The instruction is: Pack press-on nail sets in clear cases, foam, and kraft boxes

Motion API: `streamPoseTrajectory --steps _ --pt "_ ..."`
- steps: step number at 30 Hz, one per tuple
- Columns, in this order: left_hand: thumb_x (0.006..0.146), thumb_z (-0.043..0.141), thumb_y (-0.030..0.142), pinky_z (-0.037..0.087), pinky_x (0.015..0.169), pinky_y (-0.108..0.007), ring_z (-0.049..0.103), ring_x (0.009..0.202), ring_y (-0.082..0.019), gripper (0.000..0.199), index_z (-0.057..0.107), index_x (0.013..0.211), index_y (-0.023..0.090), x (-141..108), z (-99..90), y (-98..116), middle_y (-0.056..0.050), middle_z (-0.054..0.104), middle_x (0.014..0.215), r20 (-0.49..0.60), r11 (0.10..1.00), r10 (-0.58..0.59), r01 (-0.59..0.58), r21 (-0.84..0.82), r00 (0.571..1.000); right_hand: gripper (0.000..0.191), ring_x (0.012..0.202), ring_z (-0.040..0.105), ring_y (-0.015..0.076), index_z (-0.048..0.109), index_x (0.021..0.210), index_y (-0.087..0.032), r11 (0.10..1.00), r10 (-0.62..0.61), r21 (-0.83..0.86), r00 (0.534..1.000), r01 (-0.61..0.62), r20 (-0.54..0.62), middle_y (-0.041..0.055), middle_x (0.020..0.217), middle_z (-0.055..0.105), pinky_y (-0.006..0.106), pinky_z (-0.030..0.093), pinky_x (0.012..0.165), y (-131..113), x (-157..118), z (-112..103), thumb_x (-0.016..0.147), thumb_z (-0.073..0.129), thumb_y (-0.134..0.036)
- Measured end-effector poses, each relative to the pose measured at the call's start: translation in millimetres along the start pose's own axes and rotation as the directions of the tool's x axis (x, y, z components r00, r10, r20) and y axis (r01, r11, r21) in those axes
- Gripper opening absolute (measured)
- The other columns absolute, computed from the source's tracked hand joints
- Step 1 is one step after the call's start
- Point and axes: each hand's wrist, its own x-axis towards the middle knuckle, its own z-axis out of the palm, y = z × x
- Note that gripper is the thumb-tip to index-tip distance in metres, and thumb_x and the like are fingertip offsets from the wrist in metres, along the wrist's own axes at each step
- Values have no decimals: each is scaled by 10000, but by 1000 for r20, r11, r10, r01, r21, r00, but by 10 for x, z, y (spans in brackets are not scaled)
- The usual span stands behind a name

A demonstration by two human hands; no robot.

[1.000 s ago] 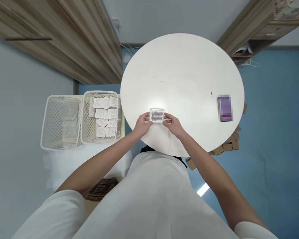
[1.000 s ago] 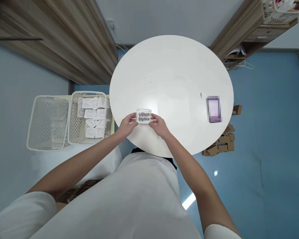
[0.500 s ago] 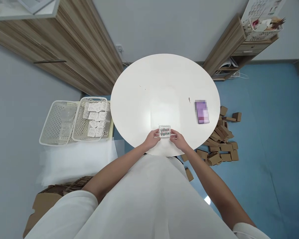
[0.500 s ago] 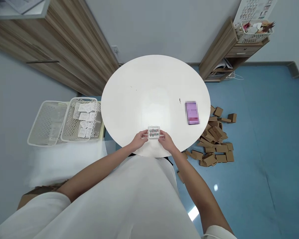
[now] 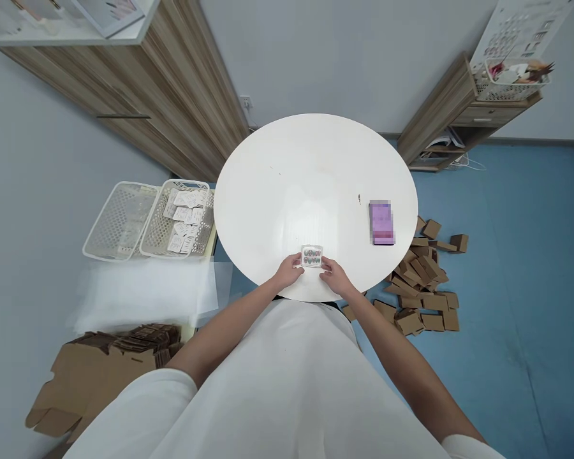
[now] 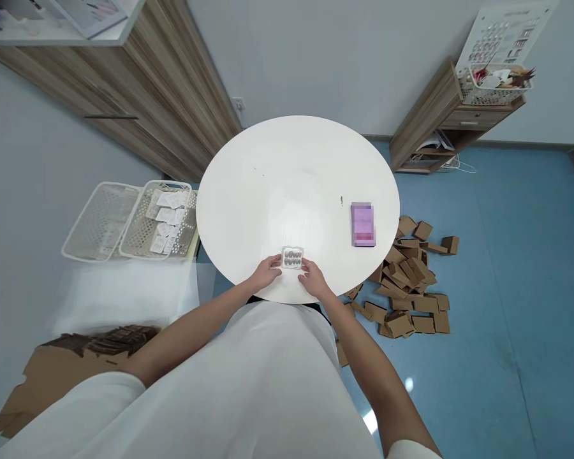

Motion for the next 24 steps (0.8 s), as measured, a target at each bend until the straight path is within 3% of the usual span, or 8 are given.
streamPoseTrajectory --steps 4,7,12,15,21,24 --pt "686 464 82 389 927 -327 453 1155 -202 578 421 1252 193 -3 -20 -28 -81 483 1271 11 993 76 -77 92 997 575 1190 409 197 362 1277 -239 977 -106 -191 994 98 -31 77 1320 386 384 391 947 -4 -36 44 722 476 -139" --pt "699 469 105 370 948 -346 440 1152 -213 545 431 1237 182 -64 -84 -72 -87 461 1275 25 939 187 -186 291 982 506 1190 381 223 411 1239 -192 879 -219 -447 974 167 -66 105 1304 377 393 373 950 2 -123 93 740 469 -134" --pt "732 500 185 382 884 -392 464 1060 -258 360 542 1089 175 -183 -270 -195 -106 514 1136 203 688 274 -339 642 940 272 993 472 250 557 1015 -195 575 -281 -777 954 257 107 102 1108 517 375 407 797 52 -197 227 749 526 -149" --pt "713 552 228 358 872 -402 447 1062 -272 350 543 1062 202 -218 -364 -238 -101 500 1144 281 557 272 -389 734 920 174 921 474 235 577 912 -199 480 -283 -849 955 221 89 100 1037 544 340 387 731 59 -147 308 801 460 -134" --pt "670 614 362 288 903 -408 446 1039 -277 445 510 1074 207 -248 -437 -249 -100 501 1129 327 452 322 -448 772 889 208 819 473 200 566 849 -184 495 -297 -854 955 157 4 94 920 559 297 368 676 4 -114 377 841 374 -103" --pt "677 610 334 249 926 -418 453 1030 -278 414 516 1059 204 -244 -481 -284 -106 510 1119 330 411 370 -472 780 868 196 817 480 182 553 841 -190 571 -306 -805 952 161 -27 68 908 554 277 384 675 -32 -184 390 862 362 -151"
